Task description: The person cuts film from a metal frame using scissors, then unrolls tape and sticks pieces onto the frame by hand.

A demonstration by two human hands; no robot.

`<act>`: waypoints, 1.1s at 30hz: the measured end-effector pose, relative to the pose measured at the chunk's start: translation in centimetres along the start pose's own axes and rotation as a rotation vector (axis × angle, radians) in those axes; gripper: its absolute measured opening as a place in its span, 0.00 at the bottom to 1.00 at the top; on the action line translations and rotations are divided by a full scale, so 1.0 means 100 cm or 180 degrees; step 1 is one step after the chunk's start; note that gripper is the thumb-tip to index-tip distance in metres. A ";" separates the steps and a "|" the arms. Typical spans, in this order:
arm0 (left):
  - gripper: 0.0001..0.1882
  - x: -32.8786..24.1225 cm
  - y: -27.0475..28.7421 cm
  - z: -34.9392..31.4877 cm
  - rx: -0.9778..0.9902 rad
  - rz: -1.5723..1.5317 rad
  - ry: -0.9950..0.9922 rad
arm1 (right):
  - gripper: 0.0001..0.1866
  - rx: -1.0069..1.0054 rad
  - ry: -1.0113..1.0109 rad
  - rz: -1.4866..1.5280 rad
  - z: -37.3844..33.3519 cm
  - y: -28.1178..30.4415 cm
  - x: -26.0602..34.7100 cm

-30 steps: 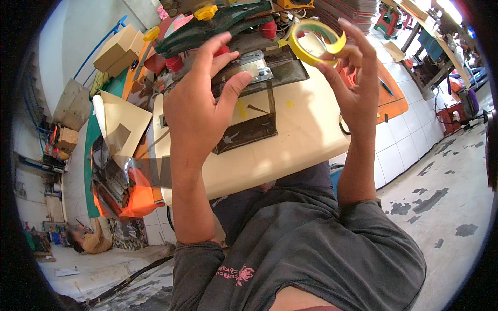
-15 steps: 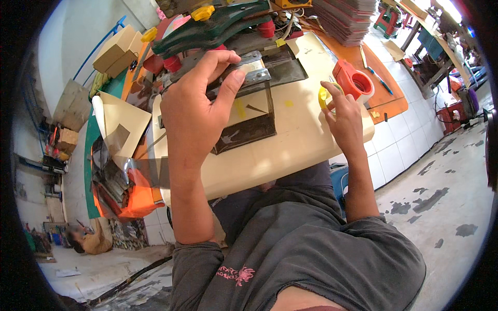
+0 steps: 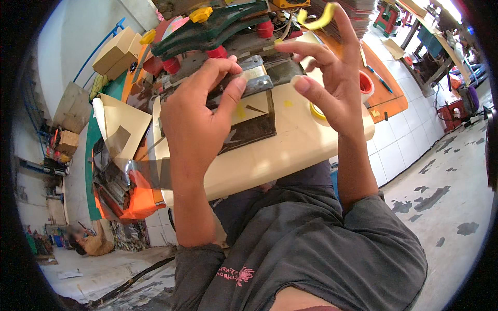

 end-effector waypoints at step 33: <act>0.17 -0.029 0.004 -0.006 0.0457 0.0351 -0.0772 | 0.56 0.0716 -0.0324 0.0282 0.012 -0.045 -0.007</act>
Point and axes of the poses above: each hand's wrist, its own z-axis towards the middle knuckle, its own y-axis out of the back of the hand, x = y × z, the point moved 9 cm from there along z, towards the middle knuckle, and after that the axes turned 6 degrees about -y, right-handed, at the moved point
